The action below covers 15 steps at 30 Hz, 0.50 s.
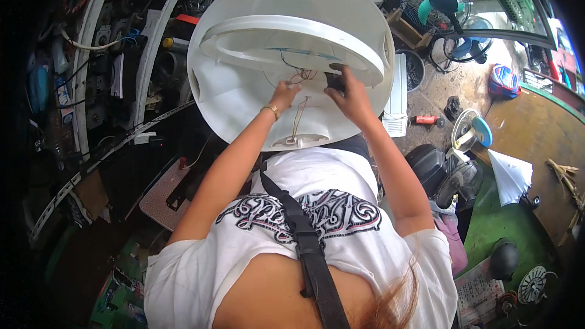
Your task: The person works on a washing machine top assembly, repositioning the plastic tub and connecting the wires, then wrapping the wire connections with electrical tape by hand.
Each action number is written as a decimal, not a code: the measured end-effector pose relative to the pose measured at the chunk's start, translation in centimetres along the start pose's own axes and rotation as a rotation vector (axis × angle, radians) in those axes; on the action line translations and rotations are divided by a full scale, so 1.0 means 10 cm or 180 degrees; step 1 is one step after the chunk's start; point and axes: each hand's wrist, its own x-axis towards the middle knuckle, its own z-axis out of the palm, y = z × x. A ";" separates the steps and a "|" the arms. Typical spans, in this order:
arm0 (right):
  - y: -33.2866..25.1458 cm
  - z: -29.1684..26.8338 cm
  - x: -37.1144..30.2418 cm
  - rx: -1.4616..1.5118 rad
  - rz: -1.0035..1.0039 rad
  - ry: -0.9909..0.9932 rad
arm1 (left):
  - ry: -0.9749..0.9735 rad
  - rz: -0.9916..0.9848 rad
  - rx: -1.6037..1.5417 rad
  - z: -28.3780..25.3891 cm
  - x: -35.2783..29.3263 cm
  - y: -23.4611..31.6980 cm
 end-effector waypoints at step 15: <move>-0.34 -0.41 0.84 -0.3027 -0.1431 0.1110 | -0.1499 -0.1632 -0.0430 0.45 0.08 -0.56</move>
